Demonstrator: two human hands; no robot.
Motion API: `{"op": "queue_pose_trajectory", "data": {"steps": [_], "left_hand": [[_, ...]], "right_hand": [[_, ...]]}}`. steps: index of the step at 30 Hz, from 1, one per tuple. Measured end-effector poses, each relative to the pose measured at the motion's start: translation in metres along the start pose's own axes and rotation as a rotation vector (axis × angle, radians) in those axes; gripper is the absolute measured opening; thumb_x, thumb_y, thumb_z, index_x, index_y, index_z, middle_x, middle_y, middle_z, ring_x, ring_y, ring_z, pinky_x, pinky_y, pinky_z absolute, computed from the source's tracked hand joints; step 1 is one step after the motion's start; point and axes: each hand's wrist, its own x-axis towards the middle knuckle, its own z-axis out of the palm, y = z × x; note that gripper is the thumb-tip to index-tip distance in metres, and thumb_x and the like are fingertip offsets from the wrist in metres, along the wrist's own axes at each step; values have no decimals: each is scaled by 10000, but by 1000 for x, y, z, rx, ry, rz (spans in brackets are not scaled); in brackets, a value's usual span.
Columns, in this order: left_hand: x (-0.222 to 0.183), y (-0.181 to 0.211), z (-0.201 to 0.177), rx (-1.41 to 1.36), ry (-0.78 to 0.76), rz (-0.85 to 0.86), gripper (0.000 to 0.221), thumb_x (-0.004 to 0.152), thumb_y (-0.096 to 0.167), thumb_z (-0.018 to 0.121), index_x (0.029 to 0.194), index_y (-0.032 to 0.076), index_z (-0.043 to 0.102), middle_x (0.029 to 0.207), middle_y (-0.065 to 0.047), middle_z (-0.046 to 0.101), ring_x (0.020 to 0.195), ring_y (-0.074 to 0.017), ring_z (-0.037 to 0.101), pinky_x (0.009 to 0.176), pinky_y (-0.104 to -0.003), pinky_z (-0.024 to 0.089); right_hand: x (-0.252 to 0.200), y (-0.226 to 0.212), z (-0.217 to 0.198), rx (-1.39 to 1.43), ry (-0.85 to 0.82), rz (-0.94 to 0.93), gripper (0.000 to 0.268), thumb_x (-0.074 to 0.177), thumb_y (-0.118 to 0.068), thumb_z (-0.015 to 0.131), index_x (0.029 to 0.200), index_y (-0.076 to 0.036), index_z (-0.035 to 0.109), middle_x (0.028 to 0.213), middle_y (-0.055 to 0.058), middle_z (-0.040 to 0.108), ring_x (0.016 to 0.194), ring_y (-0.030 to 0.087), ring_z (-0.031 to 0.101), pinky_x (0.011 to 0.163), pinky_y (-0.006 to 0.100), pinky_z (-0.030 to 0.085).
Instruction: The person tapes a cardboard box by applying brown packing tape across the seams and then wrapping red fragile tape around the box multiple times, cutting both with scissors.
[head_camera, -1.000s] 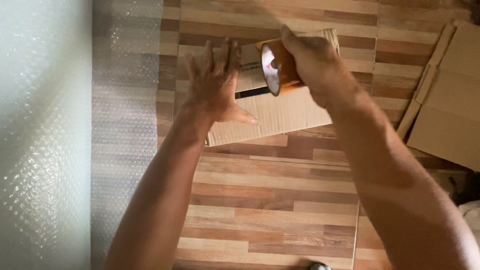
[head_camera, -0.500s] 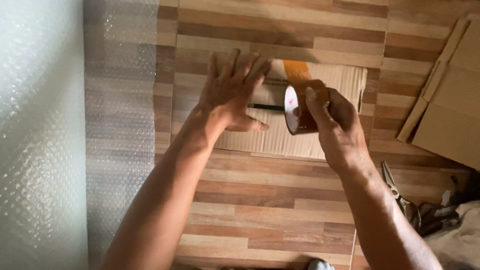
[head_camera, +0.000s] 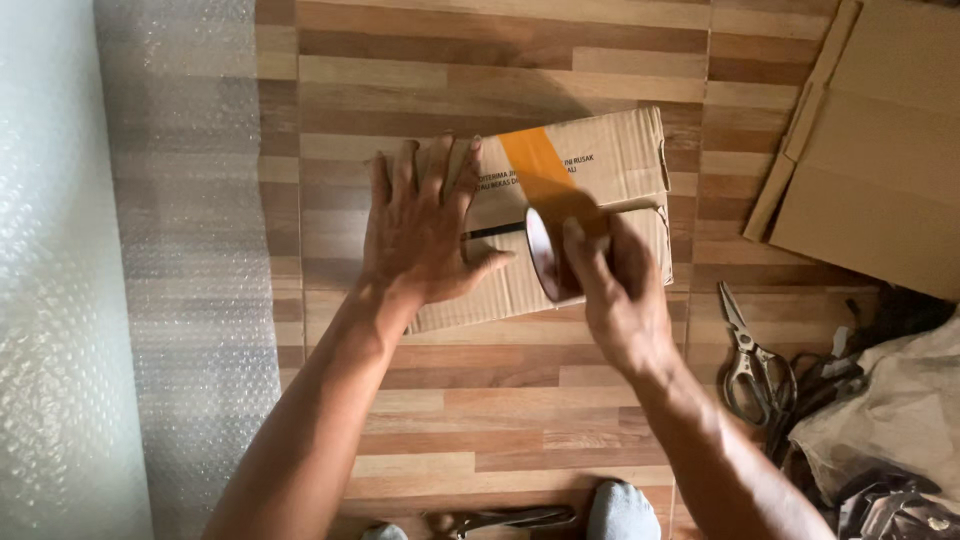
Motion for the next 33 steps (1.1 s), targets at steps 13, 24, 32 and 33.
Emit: {"op": "queue_pose_trajectory", "data": {"steps": [13,24,32,33], "left_hand": [[10,-6,12,56,10,30,1285,734,945,562,1626,163,66,1668,-250,121,1462,-563,228,1162,-745,161],[10,-10,12,138,5,60,1276,756,950,529,1616,131,63,1624,-290,213,1403,-593,316,1093,-777,243],[12,-10,8,211,-59,78,1185,770,977,521,1627,323,31,1622,-295,178,1387,-588,338,1070,-774,277],[11,-10,8,191,-53,83,1181,759,965,534,1630,327,55,1626,-295,163,1395,-587,318,1071,-780,271]], "right_hand": [[-90,56,0,-218,156,-39,337,994,-358,588,1001,-24,622,750,73,761,688,122,750,625,299,589],[-83,73,1,-64,151,69,269,971,-291,596,1012,-29,643,676,53,709,545,114,662,481,277,547],[-81,76,4,85,184,106,392,1005,-397,617,1071,-14,674,689,74,661,523,108,594,457,292,498],[-80,75,3,51,206,140,412,1020,-410,620,1062,-6,693,666,87,638,510,115,566,454,301,480]]}}
